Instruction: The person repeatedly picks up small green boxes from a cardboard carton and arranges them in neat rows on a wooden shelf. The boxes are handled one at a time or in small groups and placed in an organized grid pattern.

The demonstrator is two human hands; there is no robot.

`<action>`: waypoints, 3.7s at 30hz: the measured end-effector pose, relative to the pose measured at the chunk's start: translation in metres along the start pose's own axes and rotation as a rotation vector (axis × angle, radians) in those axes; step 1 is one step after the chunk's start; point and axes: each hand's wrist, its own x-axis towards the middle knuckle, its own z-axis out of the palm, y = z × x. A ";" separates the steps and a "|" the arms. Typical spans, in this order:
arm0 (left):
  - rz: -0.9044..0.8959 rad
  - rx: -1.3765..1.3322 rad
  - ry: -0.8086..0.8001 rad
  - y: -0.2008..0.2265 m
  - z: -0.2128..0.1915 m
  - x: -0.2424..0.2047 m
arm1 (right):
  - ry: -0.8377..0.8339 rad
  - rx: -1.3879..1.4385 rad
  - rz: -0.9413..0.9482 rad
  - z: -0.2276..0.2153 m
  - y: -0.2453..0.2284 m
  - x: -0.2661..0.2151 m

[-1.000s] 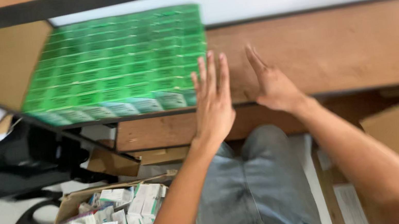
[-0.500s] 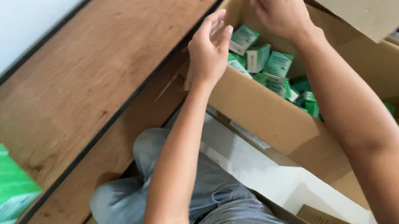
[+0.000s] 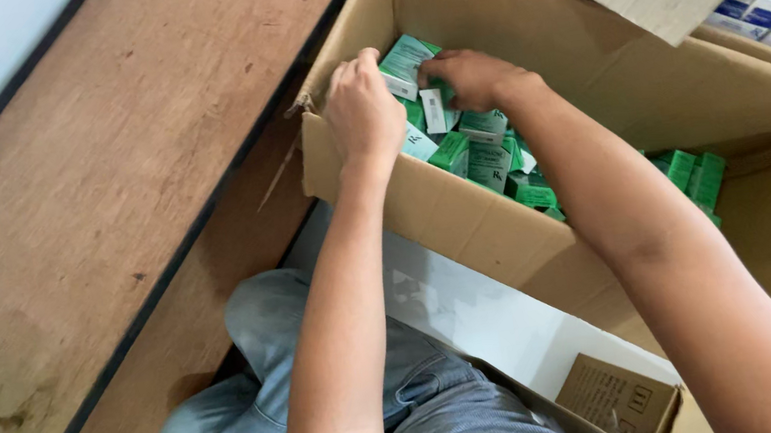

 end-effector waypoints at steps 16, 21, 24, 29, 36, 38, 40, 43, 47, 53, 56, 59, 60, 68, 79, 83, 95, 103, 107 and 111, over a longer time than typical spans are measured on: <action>-0.277 -0.124 -0.072 0.007 -0.015 0.005 | 0.731 0.118 -0.307 -0.076 -0.089 -0.045; -0.152 -0.389 0.036 0.001 -0.013 0.000 | 0.905 0.010 -0.442 -0.078 -0.117 -0.049; -0.062 -0.723 0.085 -0.003 -0.020 -0.003 | 0.937 -0.042 -0.462 -0.072 -0.120 -0.045; 0.016 -1.087 0.114 0.002 -0.031 0.003 | 0.980 -0.101 -0.447 -0.070 -0.120 -0.039; -0.002 -0.770 0.135 -0.002 -0.040 -0.007 | 0.863 0.242 -0.413 -0.065 -0.115 -0.042; 0.038 -0.778 0.141 -0.002 -0.041 -0.008 | 0.803 0.535 -0.323 -0.062 -0.112 -0.036; 0.031 -0.707 0.148 -0.003 -0.041 -0.011 | 0.760 0.817 -0.230 -0.060 -0.109 -0.024; 0.010 -0.617 0.141 -0.004 -0.040 -0.012 | 0.540 1.550 -0.102 -0.064 -0.100 -0.013; 0.009 -0.586 0.085 -0.007 -0.038 -0.013 | 0.398 1.636 -0.079 -0.064 -0.092 -0.013; 0.070 -0.597 0.099 -0.012 -0.037 -0.015 | 0.403 1.713 -0.224 -0.061 -0.086 -0.014; 0.121 -0.472 0.131 -0.013 -0.036 -0.014 | 0.440 1.763 -0.230 -0.058 -0.079 -0.014; -0.015 -0.676 -0.013 -0.012 -0.038 -0.012 | 0.436 1.741 -0.244 -0.055 -0.074 -0.016; -0.008 -0.678 -0.025 -0.011 -0.040 -0.011 | 0.425 1.723 -0.264 -0.055 -0.073 -0.017; -0.039 -0.519 -0.045 -0.010 -0.057 -0.018 | 0.457 1.720 0.001 -0.038 -0.050 -0.002; -0.030 -0.698 0.134 -0.010 -0.039 -0.021 | 0.322 0.119 0.376 0.021 -0.009 -0.009; -0.084 -0.720 0.117 -0.010 -0.040 -0.020 | 0.178 0.155 0.108 0.028 -0.035 0.000; -0.059 -0.793 0.120 -0.011 -0.043 -0.024 | 0.317 0.489 0.242 0.038 -0.022 0.021; -0.075 -0.791 0.280 0.000 -0.046 -0.027 | 0.330 1.080 0.299 0.020 -0.015 0.017; -0.050 -0.566 0.343 0.002 -0.051 -0.029 | 0.322 1.509 0.005 0.001 -0.026 0.003; -0.072 -0.659 0.268 0.001 -0.054 -0.028 | 0.262 1.729 -0.245 -0.020 -0.037 -0.008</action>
